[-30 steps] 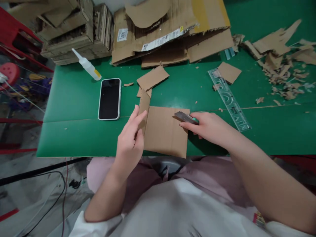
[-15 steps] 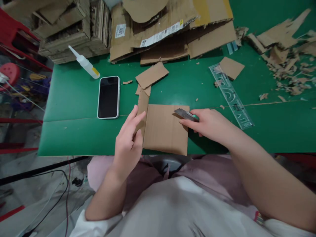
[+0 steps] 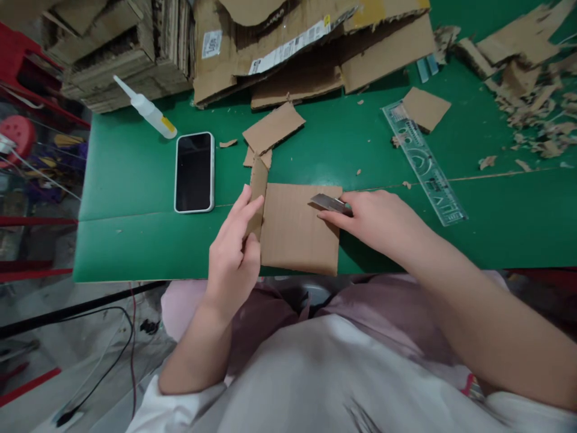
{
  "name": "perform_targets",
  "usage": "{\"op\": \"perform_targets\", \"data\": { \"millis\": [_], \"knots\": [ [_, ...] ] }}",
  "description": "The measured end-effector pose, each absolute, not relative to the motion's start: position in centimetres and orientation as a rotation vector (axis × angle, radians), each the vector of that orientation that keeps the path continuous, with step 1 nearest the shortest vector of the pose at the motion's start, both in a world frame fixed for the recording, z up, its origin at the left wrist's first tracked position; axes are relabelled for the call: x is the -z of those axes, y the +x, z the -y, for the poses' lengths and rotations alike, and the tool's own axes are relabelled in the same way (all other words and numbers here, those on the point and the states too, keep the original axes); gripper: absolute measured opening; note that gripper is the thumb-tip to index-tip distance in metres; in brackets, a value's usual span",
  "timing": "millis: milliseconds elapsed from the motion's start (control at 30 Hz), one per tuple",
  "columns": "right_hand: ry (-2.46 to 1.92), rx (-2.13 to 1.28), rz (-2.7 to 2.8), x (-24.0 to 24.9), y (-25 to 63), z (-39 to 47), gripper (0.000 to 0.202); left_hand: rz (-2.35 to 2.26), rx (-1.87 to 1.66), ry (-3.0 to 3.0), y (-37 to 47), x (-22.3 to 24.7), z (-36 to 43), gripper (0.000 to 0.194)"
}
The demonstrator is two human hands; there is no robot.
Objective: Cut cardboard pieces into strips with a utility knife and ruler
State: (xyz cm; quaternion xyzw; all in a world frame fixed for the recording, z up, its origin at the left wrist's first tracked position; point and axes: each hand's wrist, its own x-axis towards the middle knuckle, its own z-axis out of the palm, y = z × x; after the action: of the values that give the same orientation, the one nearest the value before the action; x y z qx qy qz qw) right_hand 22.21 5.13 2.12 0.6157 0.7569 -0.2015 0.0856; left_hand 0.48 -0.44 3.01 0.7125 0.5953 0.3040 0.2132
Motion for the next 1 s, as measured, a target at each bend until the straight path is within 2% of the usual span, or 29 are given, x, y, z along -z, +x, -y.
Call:
{"op": "perform_targets", "data": {
  "millis": [367,633,833,1000],
  "knots": [
    [1.854,0.545,-2.287,-1.9,22.3,-4.9,0.051,-1.635,-0.812,1.928,0.2,-3.2,0.1,0.051],
    [1.837,0.477,-2.267,-2.3,21.9,-4.8,0.053,-1.673,-0.767,2.066,0.8,-2.9,0.2,0.038],
    [1.822,0.336,-2.277,-3.1,21.2,-4.2,0.053,-1.698,-0.785,2.123,1.0,-2.8,0.2,0.04],
    [1.857,0.526,-2.303,-3.6,20.4,-5.2,0.05,-1.691,-0.786,2.14,1.0,-2.6,0.2,0.043]
  ]
}}
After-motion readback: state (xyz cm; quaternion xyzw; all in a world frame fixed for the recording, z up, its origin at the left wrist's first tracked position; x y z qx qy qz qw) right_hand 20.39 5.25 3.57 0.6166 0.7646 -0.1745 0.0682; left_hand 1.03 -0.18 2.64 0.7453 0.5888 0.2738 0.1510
